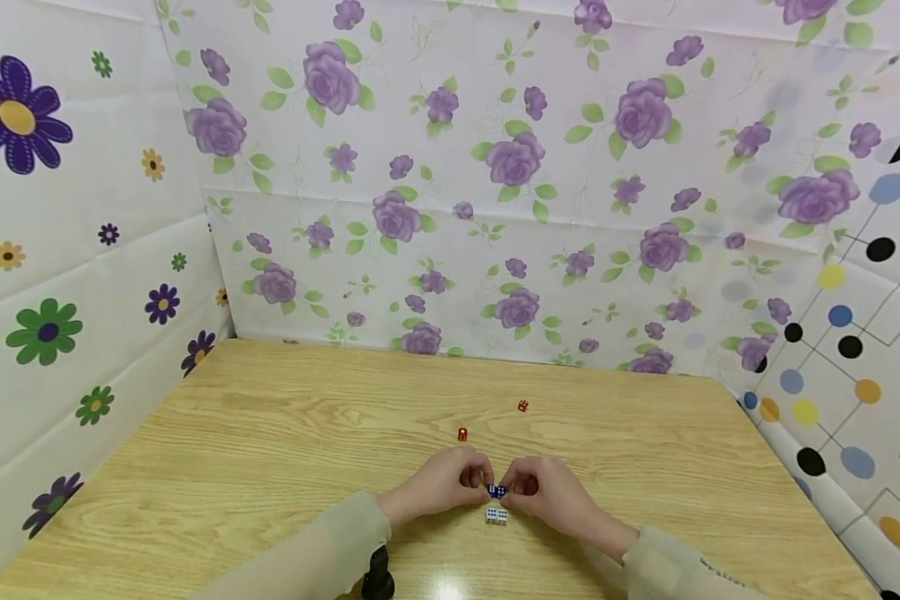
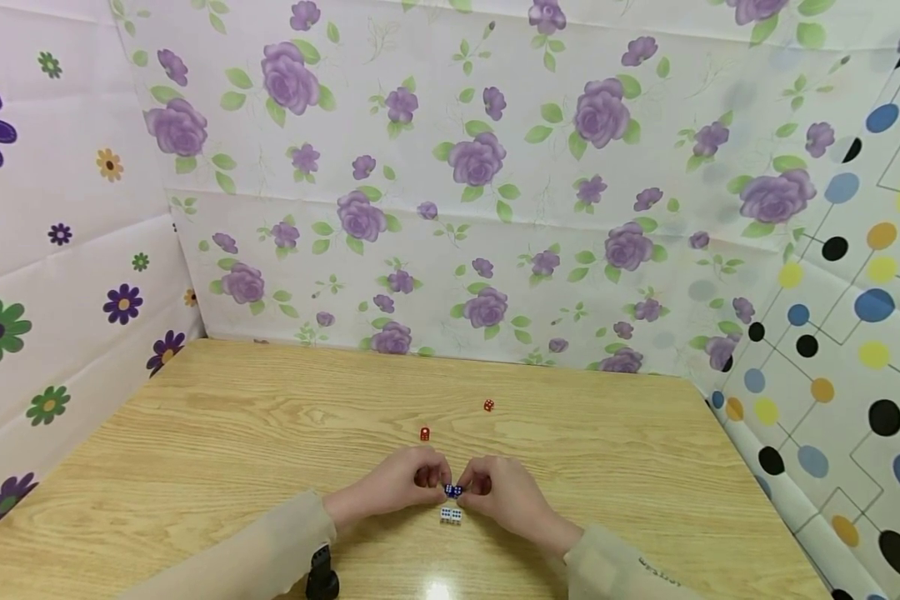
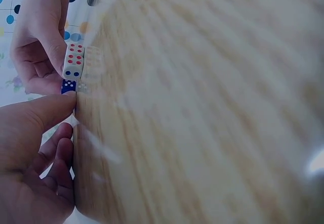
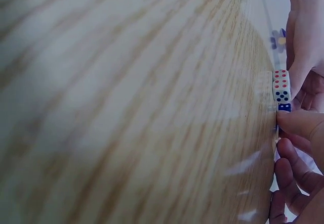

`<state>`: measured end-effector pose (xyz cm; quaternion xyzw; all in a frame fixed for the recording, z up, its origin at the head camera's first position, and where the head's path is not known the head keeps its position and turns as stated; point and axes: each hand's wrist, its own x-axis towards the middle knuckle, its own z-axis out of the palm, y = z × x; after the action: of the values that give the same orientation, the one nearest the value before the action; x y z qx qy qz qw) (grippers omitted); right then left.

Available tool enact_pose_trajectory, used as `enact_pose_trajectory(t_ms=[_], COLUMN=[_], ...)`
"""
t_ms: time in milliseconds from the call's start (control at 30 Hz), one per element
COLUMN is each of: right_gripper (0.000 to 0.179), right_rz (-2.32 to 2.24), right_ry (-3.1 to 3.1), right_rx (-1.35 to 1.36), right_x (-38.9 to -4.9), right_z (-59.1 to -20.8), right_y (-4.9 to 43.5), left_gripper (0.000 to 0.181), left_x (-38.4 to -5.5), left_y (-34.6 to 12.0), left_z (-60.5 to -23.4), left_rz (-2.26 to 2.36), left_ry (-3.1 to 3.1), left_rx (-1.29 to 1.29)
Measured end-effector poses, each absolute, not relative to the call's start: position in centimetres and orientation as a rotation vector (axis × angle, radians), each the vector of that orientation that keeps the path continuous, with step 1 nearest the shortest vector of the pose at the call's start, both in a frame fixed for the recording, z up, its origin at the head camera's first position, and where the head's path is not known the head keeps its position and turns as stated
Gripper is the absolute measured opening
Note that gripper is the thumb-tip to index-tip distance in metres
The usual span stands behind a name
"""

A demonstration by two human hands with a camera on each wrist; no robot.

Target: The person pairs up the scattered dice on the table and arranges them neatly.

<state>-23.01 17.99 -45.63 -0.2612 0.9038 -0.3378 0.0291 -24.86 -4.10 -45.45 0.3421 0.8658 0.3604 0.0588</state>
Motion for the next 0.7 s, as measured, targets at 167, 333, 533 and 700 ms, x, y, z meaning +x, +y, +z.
enact_pose_trajectory(t_ms=[167, 333, 533, 700], right_gripper=[0.005, 0.005, 0.005, 0.005], right_rz=[-1.039, -1.051, -1.057, -1.056], right_ry=[2.794, 2.788, 2.788, 2.789], right_rx=[-0.815, -0.829, -0.829, -0.821], right_x=[-22.99, -22.95, -22.86, -22.85], right_z=[-45.59, -45.54, -45.48, -45.52], right_y=[18.02, 17.97, 17.91, 17.93], left_gripper=[0.008, 0.008, 0.007, 0.007], left_x=[-24.9, -24.88, -24.78, -24.77], left_y=[-4.07, -4.12, -4.19, -4.19], left_z=[-45.45, -45.4, -45.36, -45.38], left_rz=[1.094, 1.1, 1.11, 1.105], left_ry=[2.617, 2.612, 2.603, 2.605], left_rx=[1.033, 1.027, 1.024, 1.022])
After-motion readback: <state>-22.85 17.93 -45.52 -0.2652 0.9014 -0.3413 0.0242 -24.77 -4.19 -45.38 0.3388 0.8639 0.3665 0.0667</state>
